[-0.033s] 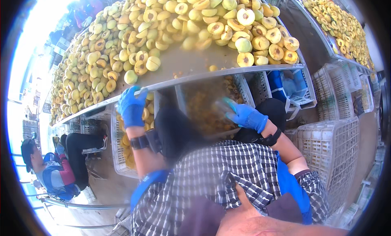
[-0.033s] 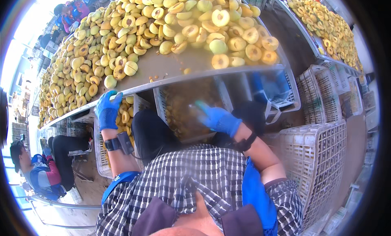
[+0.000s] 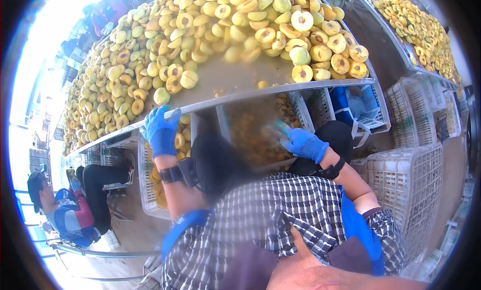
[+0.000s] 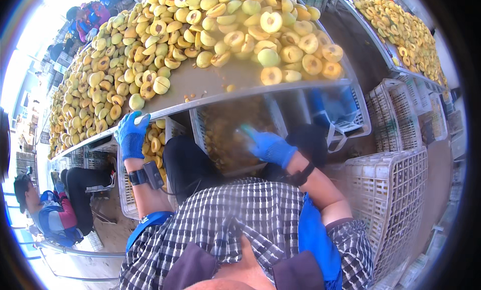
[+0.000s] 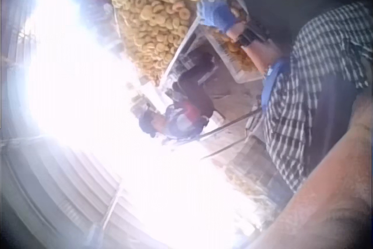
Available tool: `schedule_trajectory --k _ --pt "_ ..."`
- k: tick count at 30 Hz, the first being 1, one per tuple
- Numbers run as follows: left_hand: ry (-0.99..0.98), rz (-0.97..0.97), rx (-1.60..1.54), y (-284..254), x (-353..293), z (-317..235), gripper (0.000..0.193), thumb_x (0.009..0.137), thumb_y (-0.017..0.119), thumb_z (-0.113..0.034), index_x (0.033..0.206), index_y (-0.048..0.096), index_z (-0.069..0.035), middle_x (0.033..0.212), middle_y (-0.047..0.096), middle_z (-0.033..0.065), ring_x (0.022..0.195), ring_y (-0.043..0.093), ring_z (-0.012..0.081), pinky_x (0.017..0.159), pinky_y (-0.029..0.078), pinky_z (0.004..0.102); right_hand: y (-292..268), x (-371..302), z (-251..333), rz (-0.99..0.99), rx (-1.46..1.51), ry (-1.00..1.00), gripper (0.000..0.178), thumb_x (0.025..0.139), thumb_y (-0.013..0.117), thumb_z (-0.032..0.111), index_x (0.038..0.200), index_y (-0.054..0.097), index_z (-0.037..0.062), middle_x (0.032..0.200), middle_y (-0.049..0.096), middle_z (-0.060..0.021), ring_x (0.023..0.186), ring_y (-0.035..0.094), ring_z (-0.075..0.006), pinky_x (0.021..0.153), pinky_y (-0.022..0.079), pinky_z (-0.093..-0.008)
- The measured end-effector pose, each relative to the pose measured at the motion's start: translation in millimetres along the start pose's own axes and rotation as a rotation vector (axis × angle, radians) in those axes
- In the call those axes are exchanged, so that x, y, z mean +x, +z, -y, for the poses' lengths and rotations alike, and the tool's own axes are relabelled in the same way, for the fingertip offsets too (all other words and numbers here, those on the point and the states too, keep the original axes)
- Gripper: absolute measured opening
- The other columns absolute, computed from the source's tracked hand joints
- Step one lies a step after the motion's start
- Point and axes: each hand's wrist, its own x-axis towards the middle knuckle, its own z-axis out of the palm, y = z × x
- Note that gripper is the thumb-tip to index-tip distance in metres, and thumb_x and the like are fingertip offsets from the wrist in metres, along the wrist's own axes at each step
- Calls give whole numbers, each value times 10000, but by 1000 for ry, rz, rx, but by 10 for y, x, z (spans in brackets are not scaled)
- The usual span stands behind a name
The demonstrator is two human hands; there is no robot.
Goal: Using a manual pitting tool to remove stones/pits from halved fruit on an industrial processing table.
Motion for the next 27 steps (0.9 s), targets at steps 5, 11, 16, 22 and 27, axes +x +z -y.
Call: schedule_trajectory --k 5,11,16,22,27 --pt "146 17 -237 426 552 -722 275 907 580 -322 1024 655 -86 979 665 182 908 622 376 796 489 446 108 164 -207 15 -132 -102 510 881 505 183 1389 462 177 1110 638 -209 889 652 -363 782 519 -436" --pt "176 395 -412 1183 1206 -1804 571 927 464 -523 1226 580 -50 1223 616 212 1101 607 342 919 471 433 254 273 -517 30 -97 -213 534 868 519 161 1397 451 157 1177 618 -205 923 656 -351 794 519 -436" --pt "-287 369 -399 1394 1322 -2260 491 903 530 -389 1305 524 -106 1311 549 200 1216 525 379 1015 434 431 201 289 -352 64 -18 -150 497 898 520 225 1387 459 163 1144 628 -207 868 660 -359 757 514 -443" --pt "456 573 -247 1722 1552 -1712 583 858 633 -382 1280 531 7 1160 633 230 1106 613 342 905 499 397 233 301 -318 101 -49 -173 569 891 505 178 1450 400 192 1022 648 -225 781 630 -375 720 502 -446" --pt "-54 860 -1252 864 917 -1341 432 870 703 -174 1236 518 -41 996 654 44 873 640 158 748 540 286 273 243 -240 -48 383 -274 489 947 543 195 1422 439 140 998 675 -89 736 629 -182 649 487 -300"
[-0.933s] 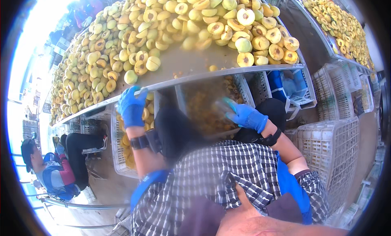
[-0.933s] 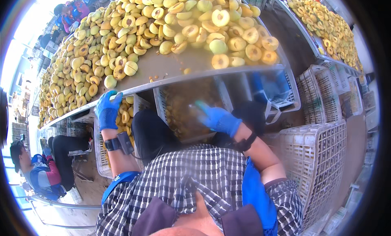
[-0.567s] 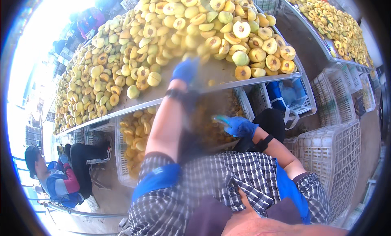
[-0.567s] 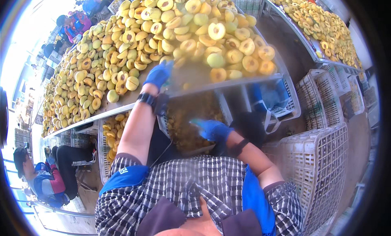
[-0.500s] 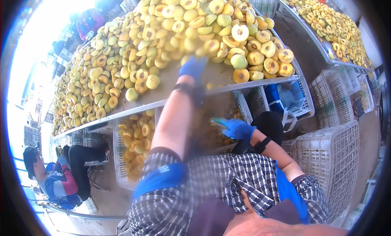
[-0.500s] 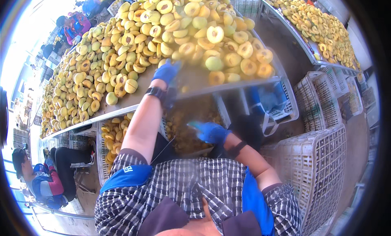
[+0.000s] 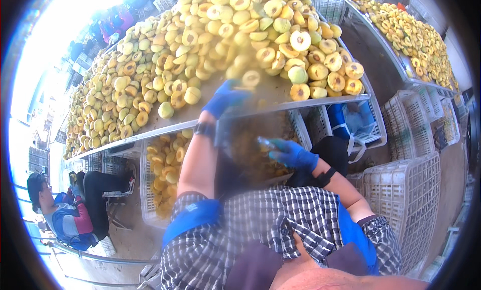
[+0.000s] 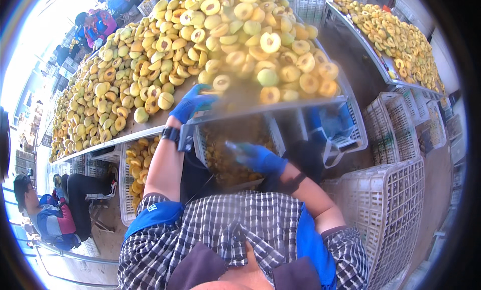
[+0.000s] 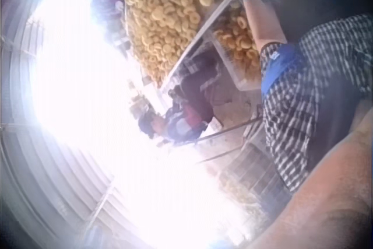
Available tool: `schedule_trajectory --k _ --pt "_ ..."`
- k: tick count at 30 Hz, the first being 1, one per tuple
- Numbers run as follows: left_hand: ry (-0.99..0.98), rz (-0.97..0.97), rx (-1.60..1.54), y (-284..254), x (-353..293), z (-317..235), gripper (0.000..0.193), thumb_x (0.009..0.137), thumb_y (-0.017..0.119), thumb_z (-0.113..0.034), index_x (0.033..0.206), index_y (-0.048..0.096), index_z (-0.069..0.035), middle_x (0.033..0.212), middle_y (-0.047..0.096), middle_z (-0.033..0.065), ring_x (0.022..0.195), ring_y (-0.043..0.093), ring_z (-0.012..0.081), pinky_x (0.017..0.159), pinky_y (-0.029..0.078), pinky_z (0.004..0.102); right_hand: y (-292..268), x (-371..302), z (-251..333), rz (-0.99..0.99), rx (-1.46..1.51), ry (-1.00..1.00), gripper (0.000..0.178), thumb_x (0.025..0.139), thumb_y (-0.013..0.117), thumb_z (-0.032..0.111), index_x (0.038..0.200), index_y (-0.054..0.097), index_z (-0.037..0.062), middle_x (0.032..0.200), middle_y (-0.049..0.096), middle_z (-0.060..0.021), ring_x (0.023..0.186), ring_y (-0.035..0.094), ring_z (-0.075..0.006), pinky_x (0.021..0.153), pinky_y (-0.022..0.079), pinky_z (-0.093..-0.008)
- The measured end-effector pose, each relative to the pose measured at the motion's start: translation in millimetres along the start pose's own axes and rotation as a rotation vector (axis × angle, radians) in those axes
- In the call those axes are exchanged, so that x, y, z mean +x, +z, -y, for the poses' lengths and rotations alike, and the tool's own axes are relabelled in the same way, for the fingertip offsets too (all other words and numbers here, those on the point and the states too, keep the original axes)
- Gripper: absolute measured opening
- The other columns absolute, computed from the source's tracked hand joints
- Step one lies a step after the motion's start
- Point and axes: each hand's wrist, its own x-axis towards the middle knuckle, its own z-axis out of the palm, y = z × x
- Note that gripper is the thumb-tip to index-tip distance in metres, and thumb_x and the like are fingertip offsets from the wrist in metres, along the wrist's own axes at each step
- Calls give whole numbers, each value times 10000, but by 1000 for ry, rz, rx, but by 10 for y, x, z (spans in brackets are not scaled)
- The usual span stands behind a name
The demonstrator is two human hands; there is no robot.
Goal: Using a manual pitting tool to remove stones/pits from halved fruit on an industrial processing table.
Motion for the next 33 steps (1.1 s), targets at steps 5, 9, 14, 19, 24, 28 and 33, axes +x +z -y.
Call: schedule_trajectory --k 5,9,14,19,24,28,33 --pt "634 -354 361 491 -582 107 640 702 811 -22 1253 488 -52 1176 532 84 1030 572 163 828 518 265 -215 218 386 -249 572 237 410 976 574 218 1356 497 82 1012 618 41 788 546 -5 613 414 -163" --pt "596 -453 721 916 -999 -55 725 714 806 -32 1335 435 -77 1211 471 105 1167 522 257 975 480 378 -153 582 689 -361 913 99 389 963 590 182 1322 506 60 971 613 39 789 544 -21 614 419 -163" --pt "549 -396 -438 1008 -974 88 548 937 588 -391 1384 447 -107 1161 515 119 1135 548 304 913 506 422 -258 549 1014 -229 700 106 376 929 631 173 1271 529 53 957 640 -21 793 606 -109 681 483 -241" --pt "300 103 -1380 920 -863 310 474 995 411 -447 1310 513 -108 1220 593 150 1125 575 300 949 486 480 -148 603 972 -496 -254 -225 333 924 637 193 1195 552 19 870 652 -113 735 639 -195 662 493 -334" --pt "388 -387 -829 1042 -893 201 485 838 606 77 1293 472 -27 1253 555 140 1066 591 214 892 548 340 -85 286 905 -509 -924 -318 238 921 591 183 1117 610 49 886 669 -131 681 650 -259 659 511 -373" --pt "436 -438 -819 1119 -910 141 481 848 637 29 1297 472 -16 1243 560 131 1075 588 218 899 543 339 -17 289 856 -504 -1217 -501 238 891 598 199 1077 592 50 901 634 -126 615 616 -223 495 488 -348" --pt "588 -580 -65 1161 -1001 85 394 885 645 -52 1252 517 10 1238 565 132 1048 593 209 894 531 320 136 257 895 -422 -1057 -214 304 897 581 238 1109 551 22 849 620 -173 605 624 -265 491 502 -373"
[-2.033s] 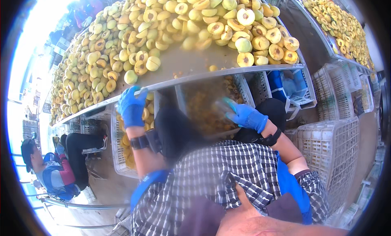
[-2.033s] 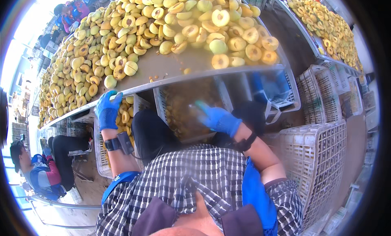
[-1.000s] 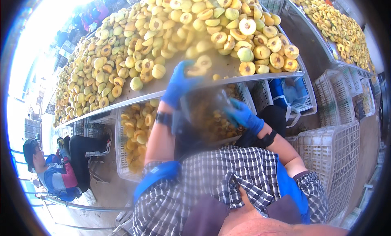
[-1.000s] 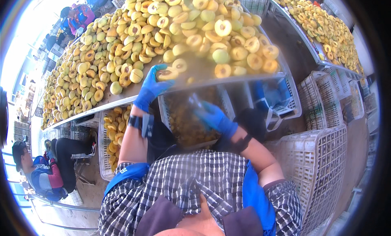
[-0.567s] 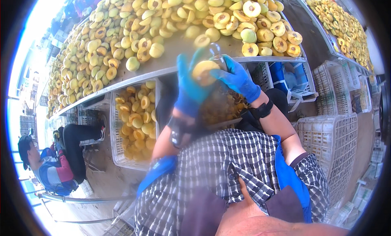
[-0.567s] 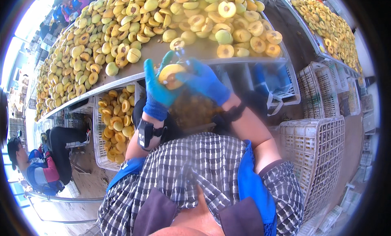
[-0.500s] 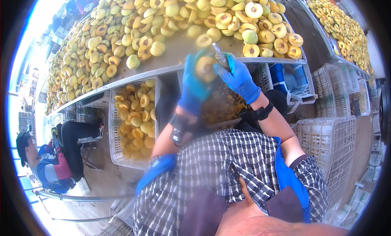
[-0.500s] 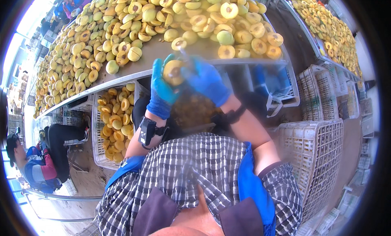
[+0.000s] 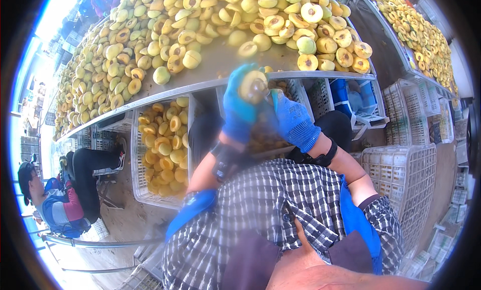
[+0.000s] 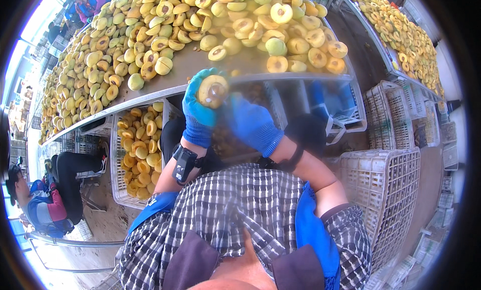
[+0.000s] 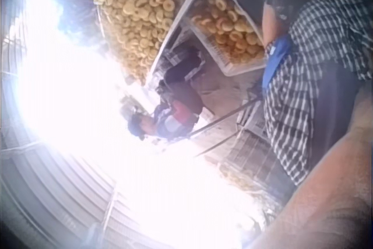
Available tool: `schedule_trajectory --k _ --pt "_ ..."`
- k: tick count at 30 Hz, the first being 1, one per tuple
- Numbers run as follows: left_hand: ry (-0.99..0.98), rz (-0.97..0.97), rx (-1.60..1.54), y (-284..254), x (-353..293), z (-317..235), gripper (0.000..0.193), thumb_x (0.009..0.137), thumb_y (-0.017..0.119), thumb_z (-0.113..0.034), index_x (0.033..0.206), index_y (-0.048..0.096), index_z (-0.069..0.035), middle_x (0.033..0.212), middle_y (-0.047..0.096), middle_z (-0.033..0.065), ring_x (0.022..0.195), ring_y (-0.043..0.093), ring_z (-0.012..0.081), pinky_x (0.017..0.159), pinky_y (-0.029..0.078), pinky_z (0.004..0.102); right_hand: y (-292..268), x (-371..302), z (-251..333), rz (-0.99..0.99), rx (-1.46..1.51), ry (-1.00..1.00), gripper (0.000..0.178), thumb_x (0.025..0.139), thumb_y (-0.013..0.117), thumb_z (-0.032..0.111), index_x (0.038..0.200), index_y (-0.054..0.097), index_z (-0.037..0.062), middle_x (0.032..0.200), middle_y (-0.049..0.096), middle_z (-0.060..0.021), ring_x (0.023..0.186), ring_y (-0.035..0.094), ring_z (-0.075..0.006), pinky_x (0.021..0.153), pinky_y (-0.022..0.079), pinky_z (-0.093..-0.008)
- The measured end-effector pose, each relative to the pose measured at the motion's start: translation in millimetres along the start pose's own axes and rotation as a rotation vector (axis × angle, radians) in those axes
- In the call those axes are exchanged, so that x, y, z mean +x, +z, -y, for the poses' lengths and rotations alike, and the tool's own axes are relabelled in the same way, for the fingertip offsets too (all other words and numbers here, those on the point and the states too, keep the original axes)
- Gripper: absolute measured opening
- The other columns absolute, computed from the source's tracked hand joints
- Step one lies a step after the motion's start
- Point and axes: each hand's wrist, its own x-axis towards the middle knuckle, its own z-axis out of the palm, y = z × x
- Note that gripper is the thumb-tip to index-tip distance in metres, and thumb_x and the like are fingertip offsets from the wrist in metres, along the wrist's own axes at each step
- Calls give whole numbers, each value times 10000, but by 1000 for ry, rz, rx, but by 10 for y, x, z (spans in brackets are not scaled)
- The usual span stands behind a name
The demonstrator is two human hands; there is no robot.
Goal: Using a manual pitting tool to remove stones/pits from halved fruit on an industrial processing table.
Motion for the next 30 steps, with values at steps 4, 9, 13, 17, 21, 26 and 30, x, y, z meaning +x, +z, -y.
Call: schedule_trajectory --k 4,9,13,17,21,26,30 --pt "149 -44 -43 -33 -34 238 348 914 625 -107 1226 535 21 1195 594 134 1002 609 194 833 540 300 4 -96 74 -33 229 -30 323 910 549 242 1138 521 16 848 626 -168 619 640 -290 510 512 -396" --pt "-66 101 -227 -82 -20 60 317 939 605 -176 1173 561 34 967 681 131 838 654 193 752 552 304 -27 -133 -83 207 110 -25 342 915 551 248 1149 522 1 825 610 -156 608 634 -289 503 499 -389" --pt "58 178 -106 -102 12 81 254 948 580 -163 1098 593 41 922 692 132 785 660 189 724 548 293 18 -239 -62 50 -47 -360 333 919 546 212 1169 530 -8 864 583 -169 611 618 -297 497 477 -386" --pt "79 299 -17 -94 78 -69 194 948 538 -131 1009 612 37 907 687 117 792 667 189 727 544 289 143 -281 -194 110 622 -208 329 926 529 181 1205 528 6 947 556 -190 619 597 -297 496 462 -372" --pt "9 530 11 -204 169 -176 211 921 583 -169 992 619 26 906 677 101 807 670 200 774 538 302 167 -255 -183 164 534 -215 310 939 520 164 1209 543 12 922 535 -197 655 575 -311 551 477 -379" --pt "275 522 -35 -141 165 -24 308 922 604 -254 1074 595 14 972 664 111 873 661 222 829 534 344 59 -303 -165 319 1075 101 256 932 535 109 1167 563 13 932 567 -158 740 597 -285 626 498 -365" --pt "-590 98 -868 137 49 173 384 962 535 -342 1163 554 -15 989 647 139 923 654 265 869 536 420 61 -352 -160 505 1443 489 233 926 563 74 1151 573 20 990 593 -111 819 606 -223 693 505 -339"
